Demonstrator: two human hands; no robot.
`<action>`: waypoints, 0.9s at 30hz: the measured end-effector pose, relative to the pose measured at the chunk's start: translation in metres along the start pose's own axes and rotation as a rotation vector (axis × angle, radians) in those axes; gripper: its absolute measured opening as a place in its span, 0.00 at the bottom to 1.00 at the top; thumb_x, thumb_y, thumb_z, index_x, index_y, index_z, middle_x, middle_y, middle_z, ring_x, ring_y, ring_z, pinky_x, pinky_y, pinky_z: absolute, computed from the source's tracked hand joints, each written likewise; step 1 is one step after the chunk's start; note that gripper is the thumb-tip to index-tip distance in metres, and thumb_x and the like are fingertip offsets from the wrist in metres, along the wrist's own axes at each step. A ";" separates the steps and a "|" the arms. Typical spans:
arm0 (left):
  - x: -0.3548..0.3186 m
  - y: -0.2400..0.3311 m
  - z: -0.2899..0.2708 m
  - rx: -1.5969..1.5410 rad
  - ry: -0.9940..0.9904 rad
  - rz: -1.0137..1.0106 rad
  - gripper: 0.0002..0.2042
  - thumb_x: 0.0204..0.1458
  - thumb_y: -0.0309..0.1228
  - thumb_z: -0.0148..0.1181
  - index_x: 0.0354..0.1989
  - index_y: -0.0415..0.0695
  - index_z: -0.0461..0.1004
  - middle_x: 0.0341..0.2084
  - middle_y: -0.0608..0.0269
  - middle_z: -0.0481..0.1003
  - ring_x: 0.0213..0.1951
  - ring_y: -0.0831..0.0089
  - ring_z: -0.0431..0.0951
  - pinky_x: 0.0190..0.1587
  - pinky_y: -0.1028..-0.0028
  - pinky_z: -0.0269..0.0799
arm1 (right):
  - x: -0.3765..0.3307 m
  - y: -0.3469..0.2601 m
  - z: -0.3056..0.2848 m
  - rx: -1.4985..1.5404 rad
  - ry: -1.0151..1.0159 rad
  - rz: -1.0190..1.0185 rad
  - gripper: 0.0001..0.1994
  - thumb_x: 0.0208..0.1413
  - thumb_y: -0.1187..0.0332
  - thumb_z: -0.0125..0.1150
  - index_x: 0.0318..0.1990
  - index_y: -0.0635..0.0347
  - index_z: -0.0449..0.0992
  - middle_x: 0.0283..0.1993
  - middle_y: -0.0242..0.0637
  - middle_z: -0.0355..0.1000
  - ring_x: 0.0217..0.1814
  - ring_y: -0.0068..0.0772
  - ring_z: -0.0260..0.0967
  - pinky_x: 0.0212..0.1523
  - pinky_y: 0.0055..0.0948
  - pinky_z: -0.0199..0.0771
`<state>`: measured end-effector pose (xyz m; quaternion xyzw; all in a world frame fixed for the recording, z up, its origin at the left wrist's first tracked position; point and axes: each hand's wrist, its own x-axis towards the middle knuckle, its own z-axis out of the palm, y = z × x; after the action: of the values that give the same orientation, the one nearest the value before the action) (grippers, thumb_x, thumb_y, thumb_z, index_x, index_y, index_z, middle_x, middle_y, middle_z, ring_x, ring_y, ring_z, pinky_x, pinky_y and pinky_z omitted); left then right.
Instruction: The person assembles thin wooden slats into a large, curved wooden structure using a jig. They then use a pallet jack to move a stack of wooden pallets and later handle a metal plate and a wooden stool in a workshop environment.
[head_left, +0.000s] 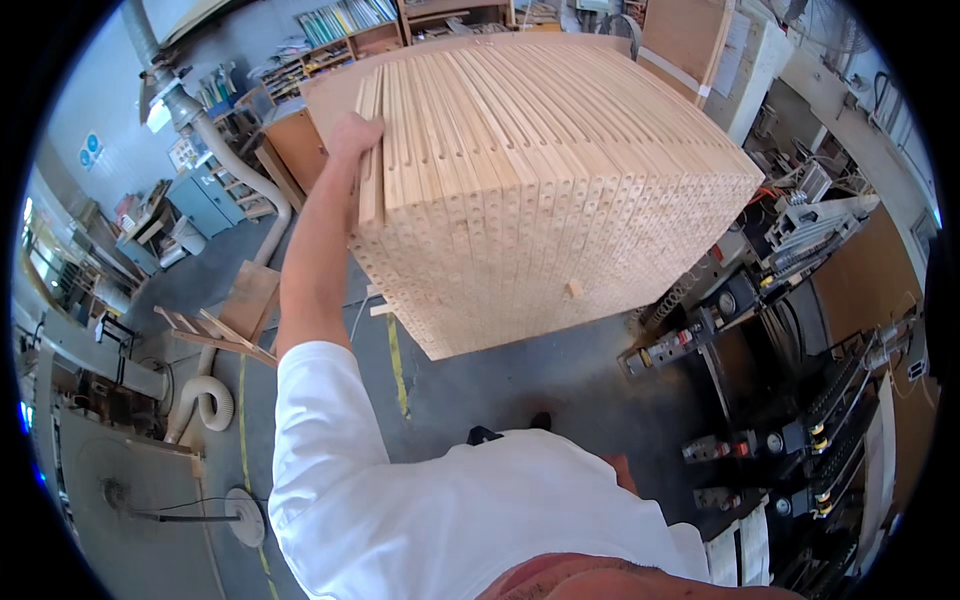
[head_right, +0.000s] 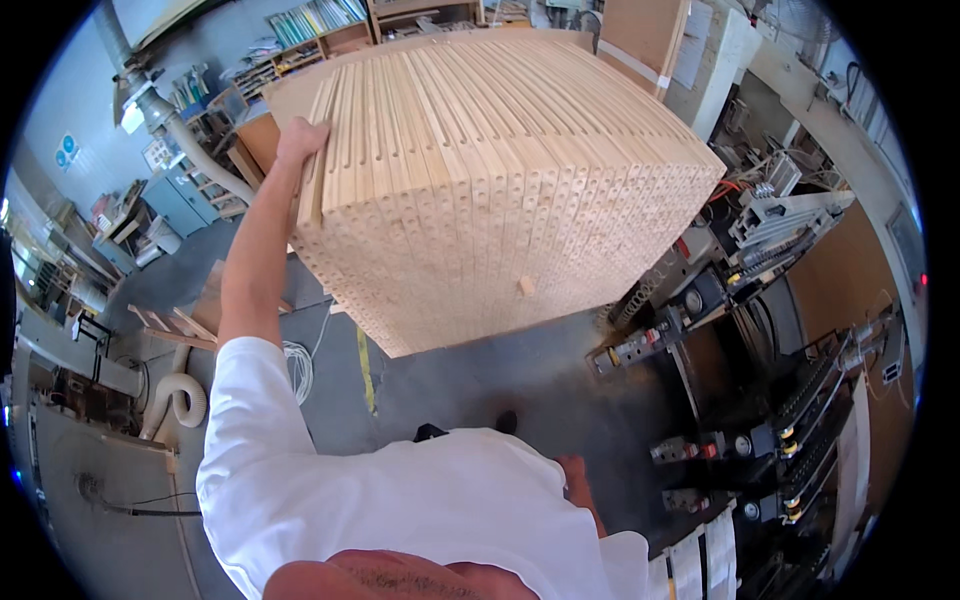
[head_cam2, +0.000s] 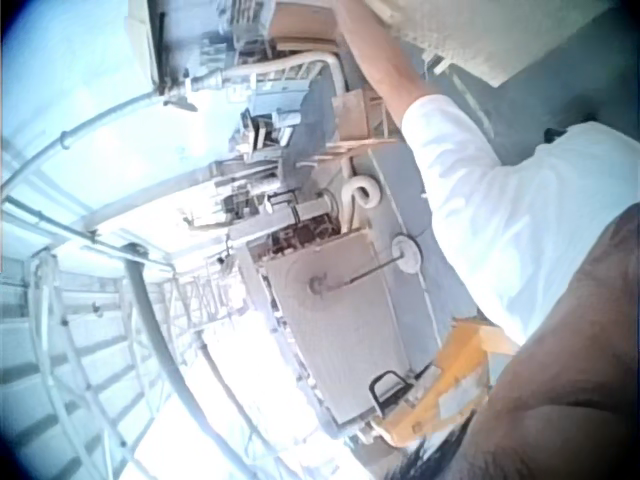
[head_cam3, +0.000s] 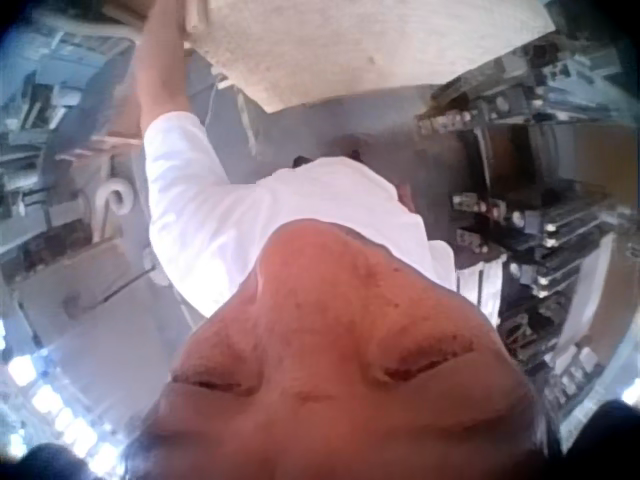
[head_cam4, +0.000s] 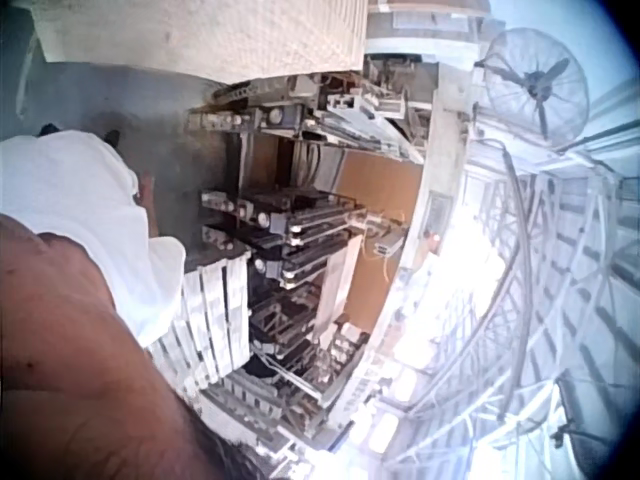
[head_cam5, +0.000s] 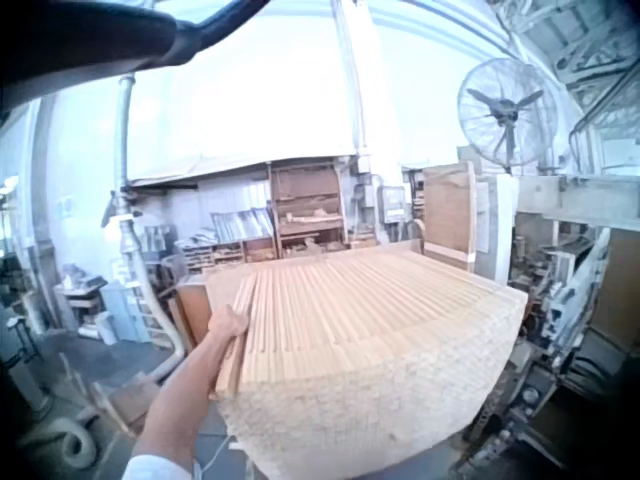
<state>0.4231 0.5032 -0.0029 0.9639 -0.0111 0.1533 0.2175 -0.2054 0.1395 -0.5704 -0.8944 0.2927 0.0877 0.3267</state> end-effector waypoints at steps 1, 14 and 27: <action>0.022 -0.020 -0.001 -0.024 -0.030 0.022 0.29 0.47 0.50 0.53 0.40 0.31 0.77 0.42 0.35 0.75 0.49 0.50 0.76 0.53 0.62 0.70 | 0.000 -0.003 0.001 -0.001 -0.020 -0.009 0.12 0.43 0.60 0.63 0.31 0.59 0.80 0.30 0.49 0.75 0.29 0.46 0.72 0.31 0.41 0.70; -0.168 -0.019 -0.070 -0.325 -0.279 0.698 0.26 0.50 0.45 0.65 0.55 0.44 0.71 0.57 0.55 0.66 0.49 0.66 0.72 0.48 0.69 0.71 | 0.013 0.011 0.003 -0.056 -0.252 -0.011 0.10 0.47 0.64 0.61 0.31 0.63 0.79 0.27 0.45 0.74 0.25 0.40 0.70 0.27 0.40 0.71; -0.208 0.010 -0.043 -0.254 -0.064 0.536 0.28 0.45 0.45 0.68 0.54 0.46 0.73 0.59 0.56 0.65 0.57 0.62 0.68 0.53 0.66 0.69 | 0.131 -0.059 -0.046 0.546 -0.503 0.239 0.08 0.54 0.71 0.54 0.22 0.55 0.68 0.19 0.26 0.61 0.19 0.20 0.59 0.14 0.21 0.54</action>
<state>0.2119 0.5031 -0.0243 0.8961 -0.2911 0.1720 0.2877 -0.0663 0.0860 -0.5492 -0.6847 0.3182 0.2608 0.6016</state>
